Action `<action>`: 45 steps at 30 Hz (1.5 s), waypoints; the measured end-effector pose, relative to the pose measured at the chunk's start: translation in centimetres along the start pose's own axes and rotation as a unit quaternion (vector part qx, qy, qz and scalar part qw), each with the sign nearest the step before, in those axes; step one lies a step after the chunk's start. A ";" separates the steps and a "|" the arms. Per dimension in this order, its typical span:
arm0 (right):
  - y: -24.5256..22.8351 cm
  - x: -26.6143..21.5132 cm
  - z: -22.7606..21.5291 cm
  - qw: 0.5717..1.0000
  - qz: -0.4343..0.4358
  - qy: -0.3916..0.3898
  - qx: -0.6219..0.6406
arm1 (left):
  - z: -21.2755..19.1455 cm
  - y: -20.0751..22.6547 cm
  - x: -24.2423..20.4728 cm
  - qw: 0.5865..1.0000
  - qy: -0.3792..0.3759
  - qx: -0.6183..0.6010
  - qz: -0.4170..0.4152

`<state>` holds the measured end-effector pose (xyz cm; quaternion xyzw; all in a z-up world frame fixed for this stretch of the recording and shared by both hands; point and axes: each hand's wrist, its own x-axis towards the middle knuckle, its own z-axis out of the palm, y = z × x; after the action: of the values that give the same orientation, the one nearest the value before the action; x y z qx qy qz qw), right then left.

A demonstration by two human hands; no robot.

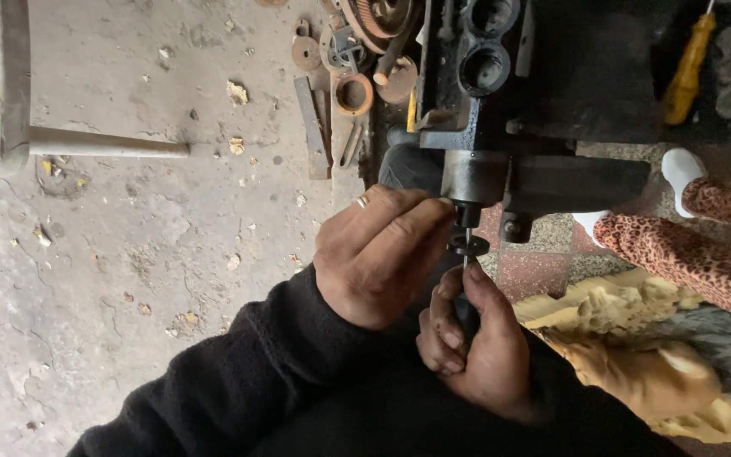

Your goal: The person works on a metal machine component clamped in a bench vise, using a screwdriver to turn a fastener on the part. They then use pliers to grip and work the component, and later resume turning the fastener with a yellow-handled screwdriver.

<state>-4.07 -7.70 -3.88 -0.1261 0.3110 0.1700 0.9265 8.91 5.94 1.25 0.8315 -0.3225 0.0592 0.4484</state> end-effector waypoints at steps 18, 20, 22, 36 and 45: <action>-0.2 0.0 0.7 0.999 -0.018 0.025 -0.036 | 0.9 1.6 1.9 0.999 -0.009 0.050 -0.017; 0.0 0.1 0.6 0.999 -0.019 0.014 -0.030 | 0.6 0.9 1.6 0.999 0.003 0.053 -0.007; 0.2 -0.4 0.1 0.999 -0.018 0.012 -0.024 | 0.7 0.3 1.2 0.999 0.014 0.049 -0.004; -0.3 -0.4 -0.5 1.000 0.005 0.000 0.003 | 1.3 -3.0 -0.2 0.988 -0.036 -0.112 -0.103; -0.1 -0.4 -0.4 1.000 0.014 0.003 0.006 | 1.8 -3.9 -0.1 0.998 -0.026 -0.054 -0.015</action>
<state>-4.56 -8.04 -3.88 -0.1163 0.3167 0.1807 0.9239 10.79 6.06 -2.63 0.8122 -0.3241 0.0128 0.4849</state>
